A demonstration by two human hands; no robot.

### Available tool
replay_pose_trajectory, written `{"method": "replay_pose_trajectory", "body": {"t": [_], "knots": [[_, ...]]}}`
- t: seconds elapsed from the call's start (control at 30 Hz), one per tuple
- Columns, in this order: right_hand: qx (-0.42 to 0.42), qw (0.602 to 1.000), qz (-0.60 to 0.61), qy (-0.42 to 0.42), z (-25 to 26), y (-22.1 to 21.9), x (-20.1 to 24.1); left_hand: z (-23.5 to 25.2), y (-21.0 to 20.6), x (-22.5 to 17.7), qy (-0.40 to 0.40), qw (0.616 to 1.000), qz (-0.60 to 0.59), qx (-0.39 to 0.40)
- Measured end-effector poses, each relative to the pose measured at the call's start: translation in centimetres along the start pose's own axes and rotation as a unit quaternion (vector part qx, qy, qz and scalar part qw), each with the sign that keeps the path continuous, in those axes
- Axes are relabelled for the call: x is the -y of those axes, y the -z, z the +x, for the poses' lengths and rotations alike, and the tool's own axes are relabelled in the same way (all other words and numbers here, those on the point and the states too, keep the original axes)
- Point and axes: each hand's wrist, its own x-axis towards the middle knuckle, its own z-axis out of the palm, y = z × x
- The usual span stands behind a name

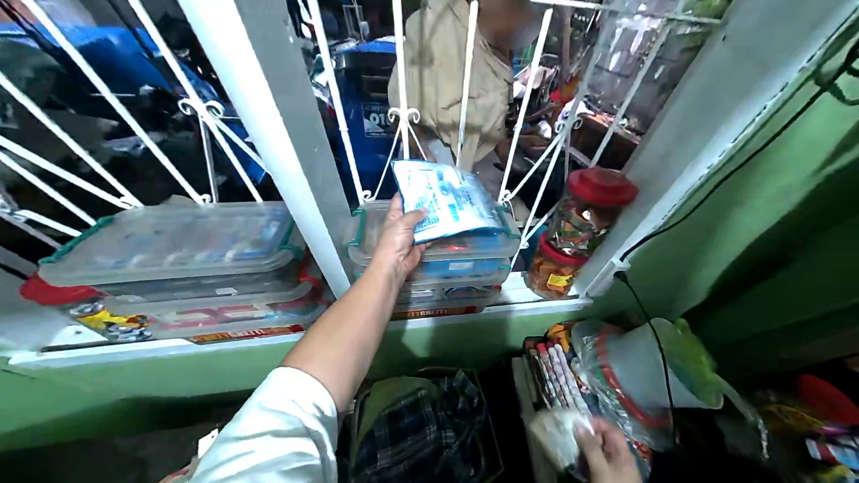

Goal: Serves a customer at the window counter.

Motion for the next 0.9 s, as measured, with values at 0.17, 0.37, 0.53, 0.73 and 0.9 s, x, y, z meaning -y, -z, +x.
{"method": "replay_pose_trajectory", "body": {"t": [0.17,0.37,0.53,0.73,0.9], "knots": [[0.066,0.972,0.085,0.208,12.0,-7.4,14.7,1.1,0.6,0.8,-0.006,0.999,0.005,-0.038],[0.085,0.964,-0.033,0.251,25.6,-14.0,21.6,1.0,0.7,1.8,-0.032,0.996,0.063,-0.051],[0.187,0.957,-0.029,0.221,30.7,-19.9,21.0,1.5,0.8,1.8,-0.046,0.994,0.086,-0.058],[0.177,0.951,-0.156,0.198,33.4,-23.5,19.3,0.8,1.6,2.3,-0.026,0.981,0.186,-0.041],[0.218,0.941,-0.182,0.183,35.9,-24.7,18.3,0.4,1.1,1.9,-0.009,0.984,0.177,-0.036]]}}
